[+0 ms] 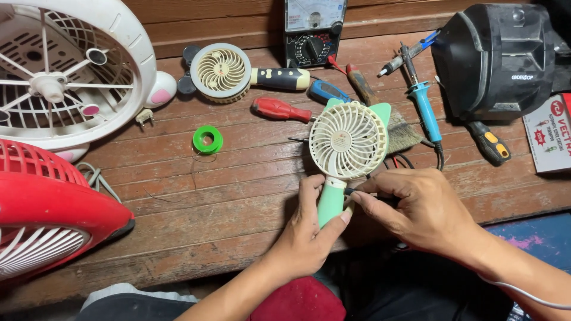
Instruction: Reassembling the plastic housing and internal components of a small portable electric fan using a screwdriver.
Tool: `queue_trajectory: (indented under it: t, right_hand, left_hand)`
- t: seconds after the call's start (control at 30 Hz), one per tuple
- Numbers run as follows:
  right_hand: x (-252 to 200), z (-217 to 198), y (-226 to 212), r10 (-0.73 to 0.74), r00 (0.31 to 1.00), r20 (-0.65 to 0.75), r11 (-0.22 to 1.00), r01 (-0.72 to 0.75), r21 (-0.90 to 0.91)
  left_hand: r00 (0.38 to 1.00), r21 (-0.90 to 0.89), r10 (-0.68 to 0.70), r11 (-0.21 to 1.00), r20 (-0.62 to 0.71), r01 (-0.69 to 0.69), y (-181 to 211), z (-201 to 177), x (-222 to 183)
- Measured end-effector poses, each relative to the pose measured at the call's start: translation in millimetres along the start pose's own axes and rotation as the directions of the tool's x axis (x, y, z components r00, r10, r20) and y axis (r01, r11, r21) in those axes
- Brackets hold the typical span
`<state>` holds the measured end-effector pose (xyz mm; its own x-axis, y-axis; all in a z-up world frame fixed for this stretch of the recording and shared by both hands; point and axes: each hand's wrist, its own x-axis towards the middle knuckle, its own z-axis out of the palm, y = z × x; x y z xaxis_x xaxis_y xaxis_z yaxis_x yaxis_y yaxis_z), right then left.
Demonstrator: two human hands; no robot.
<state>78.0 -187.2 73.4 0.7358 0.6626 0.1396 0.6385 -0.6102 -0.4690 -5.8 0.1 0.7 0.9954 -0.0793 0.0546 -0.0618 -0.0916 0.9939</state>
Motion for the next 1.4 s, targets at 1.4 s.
queue_trajectory:
  t: [1.4]
  right_hand:
    - [-14,-61,12,0.409,0.912,-0.017,0.878,-0.388,0.282]
  left_hand:
    - [0.998,-0.703,-0.021,0.71,-0.063,-0.029,-35,0,27]
